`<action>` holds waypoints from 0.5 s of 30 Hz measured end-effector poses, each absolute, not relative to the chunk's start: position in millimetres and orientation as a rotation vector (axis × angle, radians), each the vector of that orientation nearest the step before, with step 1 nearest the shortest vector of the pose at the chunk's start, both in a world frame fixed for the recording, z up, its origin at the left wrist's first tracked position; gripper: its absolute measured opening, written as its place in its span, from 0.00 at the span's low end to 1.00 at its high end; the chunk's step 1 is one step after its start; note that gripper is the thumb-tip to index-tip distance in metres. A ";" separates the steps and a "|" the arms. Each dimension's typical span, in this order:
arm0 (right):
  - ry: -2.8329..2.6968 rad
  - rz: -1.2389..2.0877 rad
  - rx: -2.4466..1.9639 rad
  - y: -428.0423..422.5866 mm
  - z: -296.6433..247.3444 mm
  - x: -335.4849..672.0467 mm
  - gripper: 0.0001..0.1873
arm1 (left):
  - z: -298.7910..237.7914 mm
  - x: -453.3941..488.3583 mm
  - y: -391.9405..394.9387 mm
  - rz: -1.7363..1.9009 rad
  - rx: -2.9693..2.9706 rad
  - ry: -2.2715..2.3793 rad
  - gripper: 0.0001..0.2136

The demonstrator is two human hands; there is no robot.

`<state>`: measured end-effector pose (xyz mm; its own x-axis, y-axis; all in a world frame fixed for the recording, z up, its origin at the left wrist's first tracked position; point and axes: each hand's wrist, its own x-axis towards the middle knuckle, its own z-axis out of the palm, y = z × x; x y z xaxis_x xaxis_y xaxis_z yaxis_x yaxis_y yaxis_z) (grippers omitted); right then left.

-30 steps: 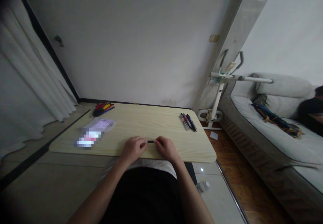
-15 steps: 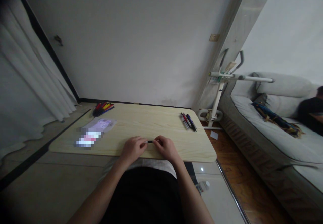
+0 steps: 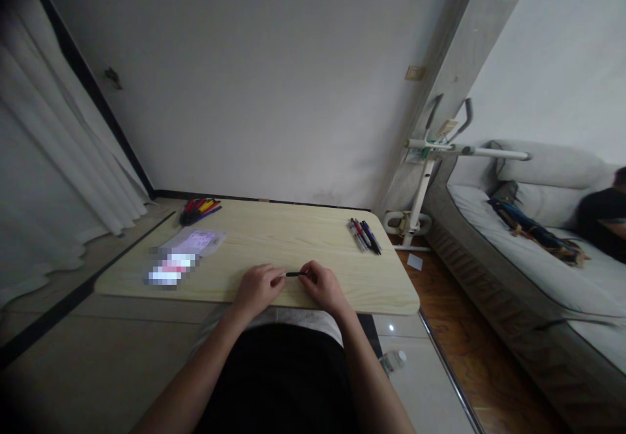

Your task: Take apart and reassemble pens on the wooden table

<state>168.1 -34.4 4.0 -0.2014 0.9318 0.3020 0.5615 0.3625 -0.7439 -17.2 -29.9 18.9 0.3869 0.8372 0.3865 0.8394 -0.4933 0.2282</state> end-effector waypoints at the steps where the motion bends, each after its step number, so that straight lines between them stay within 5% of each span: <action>1: -1.884 0.620 -1.312 -34.5 3.9 168.2 0.06 | 19.1 -17.2 -29.9 -0.724 -2.613 -1.582 0.09; 15: -1.911 0.576 -1.373 -35.4 6.9 167.4 0.06 | 17.8 -18.0 -29.7 -0.787 -2.651 -1.588 0.09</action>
